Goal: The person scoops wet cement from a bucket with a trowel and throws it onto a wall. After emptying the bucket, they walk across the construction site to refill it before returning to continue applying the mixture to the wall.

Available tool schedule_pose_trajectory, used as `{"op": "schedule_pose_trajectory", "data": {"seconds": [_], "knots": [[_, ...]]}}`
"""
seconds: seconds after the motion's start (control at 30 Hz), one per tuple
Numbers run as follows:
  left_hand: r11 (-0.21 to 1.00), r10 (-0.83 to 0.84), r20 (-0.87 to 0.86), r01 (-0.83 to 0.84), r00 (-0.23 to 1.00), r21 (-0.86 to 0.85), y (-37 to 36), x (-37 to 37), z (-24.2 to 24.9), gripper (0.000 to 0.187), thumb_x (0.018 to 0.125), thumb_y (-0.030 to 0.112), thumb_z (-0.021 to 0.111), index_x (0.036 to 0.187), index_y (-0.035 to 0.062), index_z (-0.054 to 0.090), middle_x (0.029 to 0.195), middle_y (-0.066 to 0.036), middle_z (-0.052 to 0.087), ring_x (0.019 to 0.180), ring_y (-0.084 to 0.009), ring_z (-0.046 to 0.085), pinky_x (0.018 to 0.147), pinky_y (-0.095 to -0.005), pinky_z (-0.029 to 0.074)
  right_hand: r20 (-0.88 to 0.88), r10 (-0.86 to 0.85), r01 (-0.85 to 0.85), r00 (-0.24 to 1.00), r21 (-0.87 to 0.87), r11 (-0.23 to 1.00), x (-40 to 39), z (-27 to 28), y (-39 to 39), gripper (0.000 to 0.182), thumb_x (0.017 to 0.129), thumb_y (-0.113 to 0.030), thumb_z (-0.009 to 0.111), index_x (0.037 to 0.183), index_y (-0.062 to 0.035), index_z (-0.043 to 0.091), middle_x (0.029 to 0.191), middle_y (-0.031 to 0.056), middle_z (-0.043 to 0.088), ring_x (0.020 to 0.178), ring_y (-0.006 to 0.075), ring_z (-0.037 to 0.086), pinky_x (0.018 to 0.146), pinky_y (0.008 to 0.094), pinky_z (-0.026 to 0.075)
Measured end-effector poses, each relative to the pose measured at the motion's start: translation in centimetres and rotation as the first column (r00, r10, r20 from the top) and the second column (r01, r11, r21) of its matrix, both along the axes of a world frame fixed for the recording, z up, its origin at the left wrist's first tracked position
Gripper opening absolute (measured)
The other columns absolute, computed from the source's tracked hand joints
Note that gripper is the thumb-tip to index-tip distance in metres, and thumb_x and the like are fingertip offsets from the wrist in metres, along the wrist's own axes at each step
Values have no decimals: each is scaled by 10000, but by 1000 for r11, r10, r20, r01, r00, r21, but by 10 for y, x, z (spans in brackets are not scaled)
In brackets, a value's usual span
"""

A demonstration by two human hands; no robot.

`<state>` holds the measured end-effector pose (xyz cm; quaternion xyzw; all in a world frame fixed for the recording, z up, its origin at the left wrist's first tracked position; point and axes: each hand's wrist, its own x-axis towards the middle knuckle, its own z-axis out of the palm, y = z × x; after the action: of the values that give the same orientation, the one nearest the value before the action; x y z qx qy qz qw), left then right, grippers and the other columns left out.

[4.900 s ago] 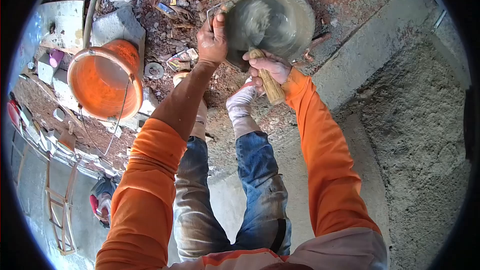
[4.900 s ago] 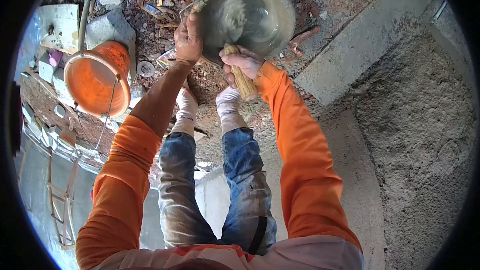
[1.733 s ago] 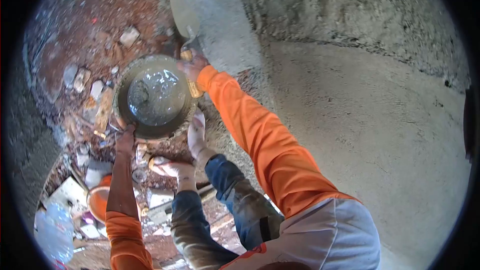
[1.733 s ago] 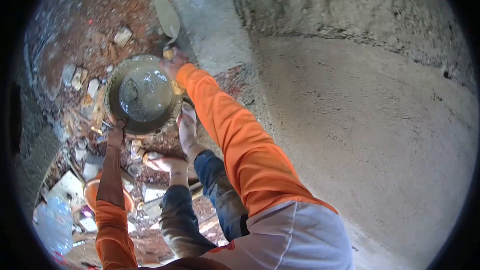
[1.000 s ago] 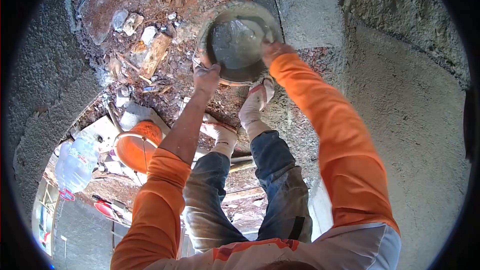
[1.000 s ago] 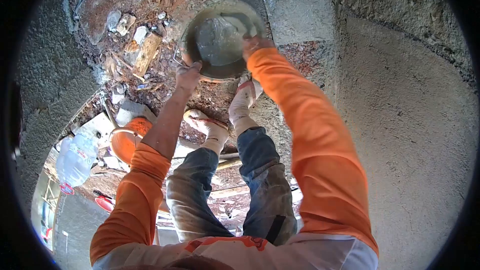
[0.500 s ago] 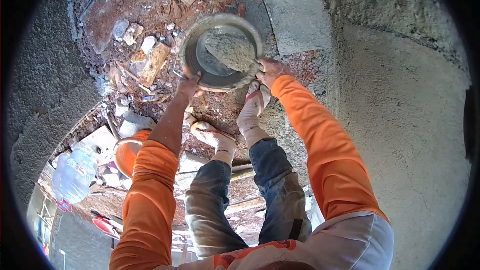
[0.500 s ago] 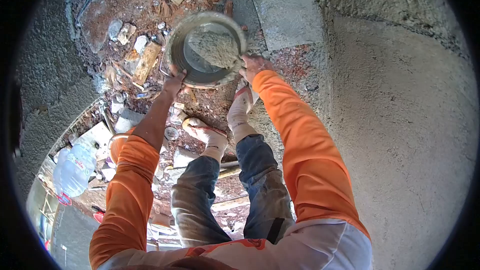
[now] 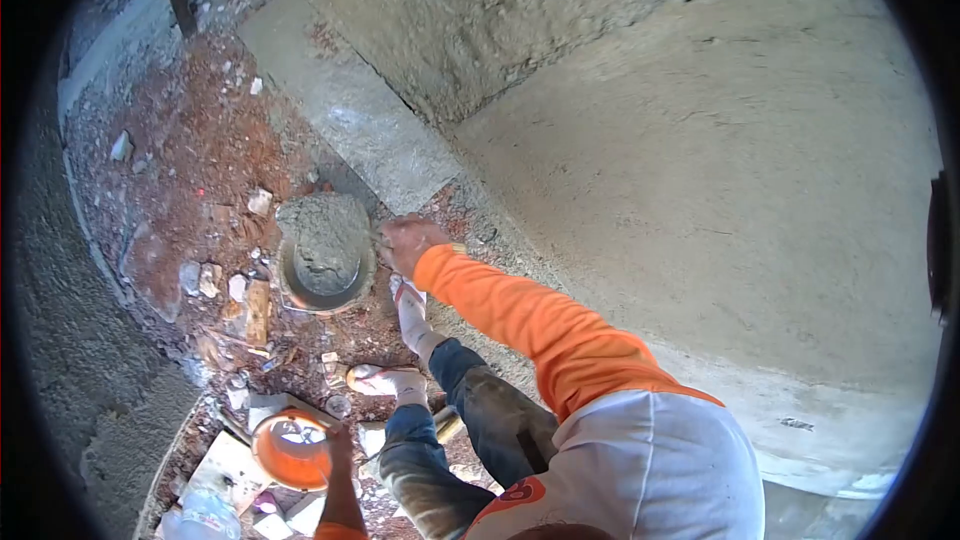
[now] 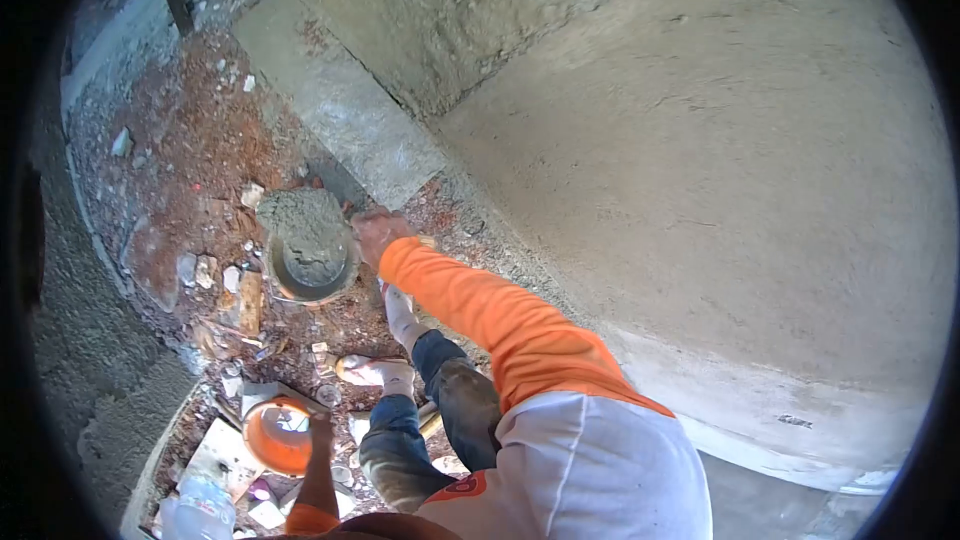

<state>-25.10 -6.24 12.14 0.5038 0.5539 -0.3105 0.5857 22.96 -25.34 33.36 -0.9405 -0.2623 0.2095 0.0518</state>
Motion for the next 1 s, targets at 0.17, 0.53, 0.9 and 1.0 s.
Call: {"op": "schedule_pose_trajectory", "data": {"seconds": [0.17, 0.53, 0.9, 1.0], "knots": [[834, -372, 65, 364, 926, -414, -43, -86, 120, 558, 827, 495, 512, 1271, 200, 345, 1211, -47, 419, 1077, -239, 434, 839, -494, 402, 104, 50, -67, 993, 169, 983, -1, 179, -22, 229, 789, -275, 567, 915, -84, 564, 926, 106, 604, 897, 273, 580, 716, 404, 475], [780, 140, -122, -185, 983, -598, -83, -4, 310, 570, 843, 327, 571, 1300, 86, 332, 1125, -92, 504, 1012, -209, 491, 812, -403, 425, -514, -455, 656, 728, 329, 679, 121, 327, -167, 228, 802, -234, 636, 950, -61, 631, 778, 52, 604, 641, 122, 535, 541, 260, 464], [993, -110, 286, 117, 952, -8, -82, -36, 111, 583, 890, 424, 449, 1352, 115, 272, 1184, -169, 492, 1113, -234, 445, 941, -364, 344, -88, -336, 346, 938, 329, 879, 75, 145, -104, 305, 787, -250, 582, 1024, -66, 523, 840, 197, 608, 795, 391, 579, 700, 444, 456], [720, -485, -487, 648, 727, 249, -88, 98, 209, 759, 780, 468, 531, 1374, 100, 238, 1398, -196, 254, 1302, -341, 228, 1029, -536, 174, -420, -136, 158, 897, 17, 987, 45, -25, -38, 425, 784, -248, 552, 1145, -62, 428, 989, 224, 582, 963, 420, 533, 839, 453, 422]]}}
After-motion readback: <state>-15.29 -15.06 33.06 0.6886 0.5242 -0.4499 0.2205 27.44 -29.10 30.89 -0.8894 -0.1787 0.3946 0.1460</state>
